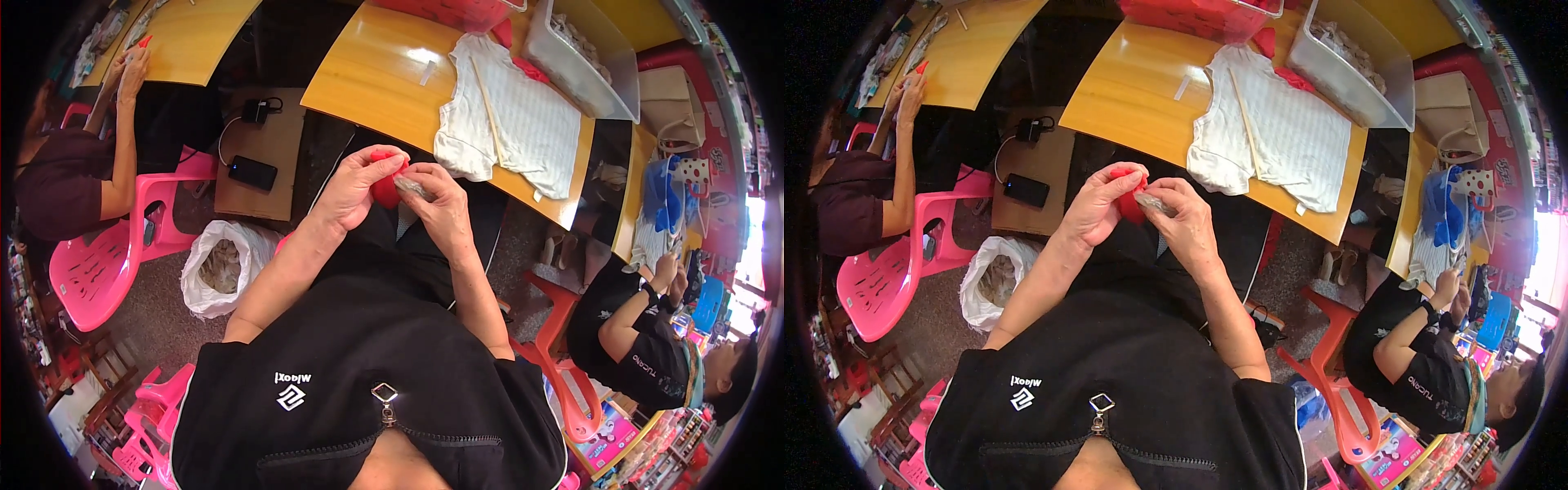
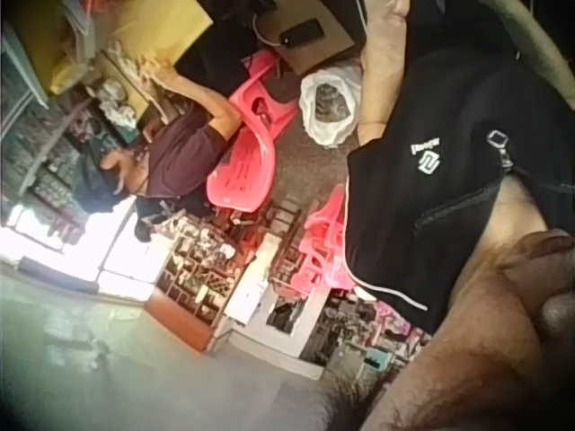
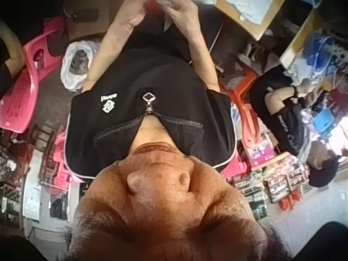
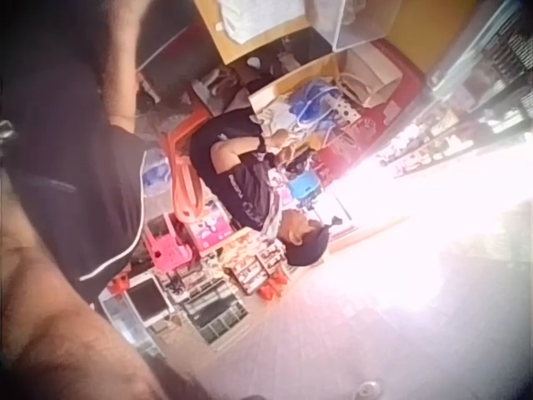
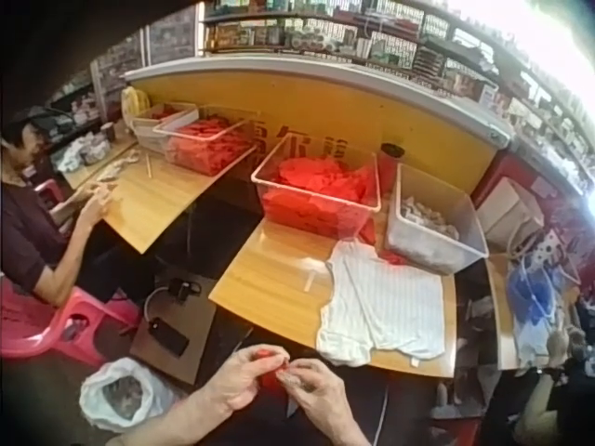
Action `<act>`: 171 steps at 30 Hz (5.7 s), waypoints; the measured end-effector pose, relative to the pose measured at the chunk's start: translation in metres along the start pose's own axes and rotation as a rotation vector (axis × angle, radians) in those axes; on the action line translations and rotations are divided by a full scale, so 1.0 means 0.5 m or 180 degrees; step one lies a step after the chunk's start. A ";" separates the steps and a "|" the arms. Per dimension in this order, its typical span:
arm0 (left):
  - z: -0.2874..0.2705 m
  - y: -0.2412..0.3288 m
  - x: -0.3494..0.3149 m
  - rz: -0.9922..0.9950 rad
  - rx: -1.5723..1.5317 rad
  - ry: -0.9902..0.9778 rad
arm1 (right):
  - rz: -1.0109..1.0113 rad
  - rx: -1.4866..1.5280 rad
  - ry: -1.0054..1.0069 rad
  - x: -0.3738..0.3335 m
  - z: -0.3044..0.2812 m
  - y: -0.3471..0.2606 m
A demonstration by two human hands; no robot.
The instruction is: Assembling small decorative items using red fabric pieces and a wooden stick.
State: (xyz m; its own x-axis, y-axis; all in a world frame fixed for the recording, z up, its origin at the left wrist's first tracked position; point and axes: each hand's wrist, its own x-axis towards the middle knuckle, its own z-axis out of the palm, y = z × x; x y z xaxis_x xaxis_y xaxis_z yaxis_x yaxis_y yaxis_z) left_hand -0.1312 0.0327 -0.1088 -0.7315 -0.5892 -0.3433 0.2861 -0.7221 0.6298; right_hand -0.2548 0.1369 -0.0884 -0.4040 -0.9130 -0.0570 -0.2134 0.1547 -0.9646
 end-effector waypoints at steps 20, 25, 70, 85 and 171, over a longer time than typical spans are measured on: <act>-0.027 -0.021 0.013 0.0015 0.0410 -0.0133 | -0.0264 -0.1247 -0.0263 0.023 0.002 0.037; -0.026 -0.019 0.018 -0.0061 -0.0371 0.0231 | 0.0605 0.1520 -0.0168 0.022 0.003 0.060; -0.047 -0.068 0.015 0.0523 0.0734 0.0245 | 0.0546 0.0120 0.0284 0.029 0.031 0.064; -0.051 -0.079 0.006 -0.0568 -0.0262 0.0187 | 0.0526 -0.0482 0.0699 0.045 0.037 0.086; -0.088 -0.129 0.005 0.0893 0.1089 0.0959 | 0.0264 0.0033 0.0982 0.007 0.086 0.145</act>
State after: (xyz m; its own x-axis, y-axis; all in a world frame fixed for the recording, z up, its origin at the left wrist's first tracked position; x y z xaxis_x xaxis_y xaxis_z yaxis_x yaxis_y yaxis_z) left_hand -0.1245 0.0618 -0.1809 -0.4314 -0.8569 -0.2822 0.1901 -0.3921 0.9001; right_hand -0.2333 0.1284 -0.1697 -0.6706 -0.7397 -0.0563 -0.1602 0.2185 -0.9626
